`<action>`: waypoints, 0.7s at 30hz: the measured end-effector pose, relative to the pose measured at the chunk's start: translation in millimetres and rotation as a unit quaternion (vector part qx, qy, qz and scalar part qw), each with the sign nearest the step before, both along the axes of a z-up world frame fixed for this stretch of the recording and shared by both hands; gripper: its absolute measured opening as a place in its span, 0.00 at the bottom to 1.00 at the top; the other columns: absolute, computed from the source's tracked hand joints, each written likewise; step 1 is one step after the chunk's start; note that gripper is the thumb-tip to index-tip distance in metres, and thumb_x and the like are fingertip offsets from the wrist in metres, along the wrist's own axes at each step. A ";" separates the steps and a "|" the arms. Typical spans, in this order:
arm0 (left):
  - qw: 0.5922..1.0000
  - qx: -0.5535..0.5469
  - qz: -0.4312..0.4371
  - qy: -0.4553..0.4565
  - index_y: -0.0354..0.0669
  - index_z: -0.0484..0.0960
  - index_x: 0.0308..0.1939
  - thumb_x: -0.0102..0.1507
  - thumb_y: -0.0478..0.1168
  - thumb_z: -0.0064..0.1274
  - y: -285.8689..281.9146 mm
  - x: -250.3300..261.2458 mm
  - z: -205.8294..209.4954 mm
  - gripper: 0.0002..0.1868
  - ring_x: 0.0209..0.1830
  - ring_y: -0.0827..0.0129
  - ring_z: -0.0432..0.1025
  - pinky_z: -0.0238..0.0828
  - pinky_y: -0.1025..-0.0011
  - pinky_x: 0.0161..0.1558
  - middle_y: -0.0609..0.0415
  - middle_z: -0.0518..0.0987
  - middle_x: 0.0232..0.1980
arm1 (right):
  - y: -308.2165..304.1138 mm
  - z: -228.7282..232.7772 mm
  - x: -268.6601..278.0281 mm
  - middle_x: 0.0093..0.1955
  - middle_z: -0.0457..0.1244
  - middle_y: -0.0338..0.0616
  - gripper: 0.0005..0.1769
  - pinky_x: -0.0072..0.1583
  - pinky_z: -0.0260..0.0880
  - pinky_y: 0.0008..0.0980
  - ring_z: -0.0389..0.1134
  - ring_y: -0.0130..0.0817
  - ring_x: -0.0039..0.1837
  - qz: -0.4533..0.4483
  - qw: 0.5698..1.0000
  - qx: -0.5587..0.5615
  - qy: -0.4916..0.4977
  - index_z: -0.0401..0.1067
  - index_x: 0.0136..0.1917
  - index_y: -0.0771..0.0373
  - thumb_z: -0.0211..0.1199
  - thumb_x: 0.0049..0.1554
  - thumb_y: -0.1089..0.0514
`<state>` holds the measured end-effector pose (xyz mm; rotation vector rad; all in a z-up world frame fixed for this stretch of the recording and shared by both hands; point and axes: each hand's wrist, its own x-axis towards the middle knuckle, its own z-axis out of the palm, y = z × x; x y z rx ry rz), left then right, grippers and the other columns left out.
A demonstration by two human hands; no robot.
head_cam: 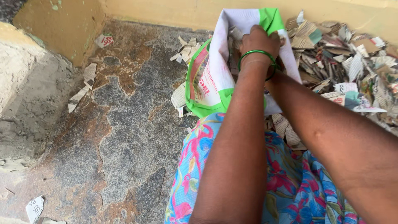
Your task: The person picks up shredded newspaper from the floor by hand and places it into a white and green bag.
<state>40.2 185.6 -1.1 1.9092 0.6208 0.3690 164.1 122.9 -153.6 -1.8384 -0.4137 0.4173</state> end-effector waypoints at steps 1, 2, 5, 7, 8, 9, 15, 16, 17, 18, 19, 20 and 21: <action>0.999 -0.028 0.017 0.006 0.37 0.77 0.59 0.57 0.55 0.57 -0.9 3.2 -4.1 0.33 0.63 0.39 0.70 0.67 0.52 0.63 0.31 0.75 0.61 | -1.0 -6.1 0.7 0.52 0.71 0.52 0.14 0.52 0.72 0.43 0.73 0.44 0.52 0.008 0.996 -0.057 -0.062 0.76 0.56 0.62 0.62 0.55 0.61; 0.996 -0.074 0.043 0.012 0.34 0.77 0.57 0.57 0.56 0.56 0.7 6.1 -10.1 0.33 0.62 0.39 0.72 0.69 0.52 0.62 0.30 0.76 0.61 | -0.3 -9.7 4.2 0.52 0.71 0.52 0.14 0.52 0.72 0.44 0.73 0.45 0.52 0.014 0.987 -0.107 -0.122 0.76 0.55 0.62 0.63 0.55 0.60; 0.977 -0.186 0.106 0.018 0.27 0.81 0.52 0.58 0.55 0.54 5.6 19.2 -32.7 0.32 0.57 0.39 0.77 0.74 0.53 0.58 0.28 0.80 0.57 | -2.3 -18.5 13.5 0.52 0.71 0.53 0.13 0.53 0.72 0.45 0.72 0.47 0.53 0.030 0.932 -0.232 -0.276 0.77 0.54 0.61 0.64 0.54 0.58; 0.964 -0.232 0.129 0.001 0.23 0.84 0.47 0.58 0.53 0.52 8.6 28.9 -46.0 0.30 0.54 0.39 0.79 0.76 0.54 0.56 0.26 0.84 0.52 | -7.2 -23.0 16.6 0.52 0.71 0.53 0.13 0.53 0.72 0.46 0.72 0.48 0.53 0.039 0.886 -0.294 -0.357 0.77 0.53 0.61 0.64 0.54 0.57; 0.960 -0.243 0.139 0.007 0.24 0.84 0.47 0.57 0.53 0.52 7.4 32.4 -50.2 0.31 0.54 0.40 0.79 0.75 0.54 0.56 0.27 0.83 0.53 | -8.9 -24.9 15.0 0.52 0.71 0.53 0.13 0.53 0.72 0.46 0.72 0.48 0.54 0.047 0.862 -0.317 -0.392 0.77 0.53 0.61 0.65 0.54 0.57; 0.955 -0.255 0.149 0.014 0.24 0.84 0.47 0.56 0.53 0.52 8.7 33.9 -54.3 0.31 0.54 0.40 0.79 0.74 0.54 0.56 0.28 0.82 0.53 | -7.1 -25.0 12.9 0.52 0.71 0.54 0.13 0.53 0.72 0.46 0.72 0.49 0.54 0.052 0.833 -0.338 -0.434 0.77 0.52 0.60 0.65 0.54 0.56; 0.974 -0.159 0.161 -0.028 0.21 0.82 0.52 0.61 0.55 0.50 21.2 38.1 -58.1 0.34 0.58 0.39 0.77 0.73 0.57 0.61 0.24 0.81 0.54 | -20.4 62.0 -23.3 0.53 0.71 0.55 0.10 0.56 0.72 0.44 0.72 0.50 0.57 0.136 0.832 -0.362 -0.397 0.78 0.52 0.62 0.66 0.59 0.56; 0.973 -0.160 0.157 -0.058 0.22 0.80 0.53 0.59 0.54 0.52 19.4 34.6 -53.8 0.34 0.57 0.41 0.77 0.73 0.57 0.60 0.26 0.81 0.55 | -32.3 87.6 -36.8 0.53 0.71 0.53 0.11 0.56 0.72 0.43 0.73 0.47 0.55 0.136 0.868 -0.325 -0.349 0.77 0.55 0.62 0.65 0.60 0.57; 0.971 -0.162 0.154 -0.087 0.24 0.78 0.55 0.58 0.54 0.53 16.4 32.1 -45.6 0.34 0.56 0.42 0.77 0.73 0.58 0.58 0.28 0.80 0.55 | -48.4 113.0 -51.3 0.53 0.71 0.51 0.12 0.55 0.72 0.42 0.73 0.43 0.54 0.134 0.900 -0.285 -0.301 0.76 0.58 0.62 0.64 0.61 0.58; 0.968 -0.164 0.152 -0.115 0.25 0.76 0.57 0.57 0.53 0.55 11.2 30.5 -34.8 0.35 0.55 0.43 0.77 0.72 0.58 0.57 0.30 0.80 0.56 | -61.3 135.7 -63.5 0.53 0.71 0.49 0.14 0.54 0.72 0.41 0.74 0.40 0.52 0.134 0.928 -0.242 -0.250 0.75 0.61 0.62 0.63 0.61 0.59; 0.965 -0.172 0.133 -0.149 0.27 0.75 0.58 0.58 0.52 0.55 2.8 26.5 -25.1 0.33 0.54 0.45 0.77 0.72 0.60 0.56 0.33 0.80 0.54 | -75.4 154.8 -73.7 0.54 0.72 0.47 0.16 0.57 0.73 0.37 0.74 0.36 0.55 0.160 0.947 -0.153 -0.231 0.75 0.62 0.62 0.62 0.60 0.62; 0.960 -0.181 0.112 -0.184 0.29 0.74 0.59 0.59 0.50 0.55 -7.2 19.4 -17.9 0.32 0.52 0.47 0.77 0.72 0.61 0.54 0.35 0.81 0.52 | -93.7 170.8 -82.4 0.56 0.72 0.45 0.19 0.60 0.75 0.33 0.74 0.31 0.58 0.184 0.958 -0.061 -0.213 0.74 0.64 0.63 0.61 0.59 0.66; 0.953 -0.189 0.091 -0.219 0.31 0.73 0.60 0.59 0.48 0.54 -18.9 12.2 -12.2 0.30 0.51 0.50 0.77 0.71 0.62 0.53 0.38 0.81 0.51 | -114.1 182.1 -89.8 0.58 0.71 0.45 0.18 0.62 0.73 0.33 0.73 0.31 0.60 0.179 0.955 -0.043 -0.233 0.73 0.64 0.65 0.61 0.60 0.68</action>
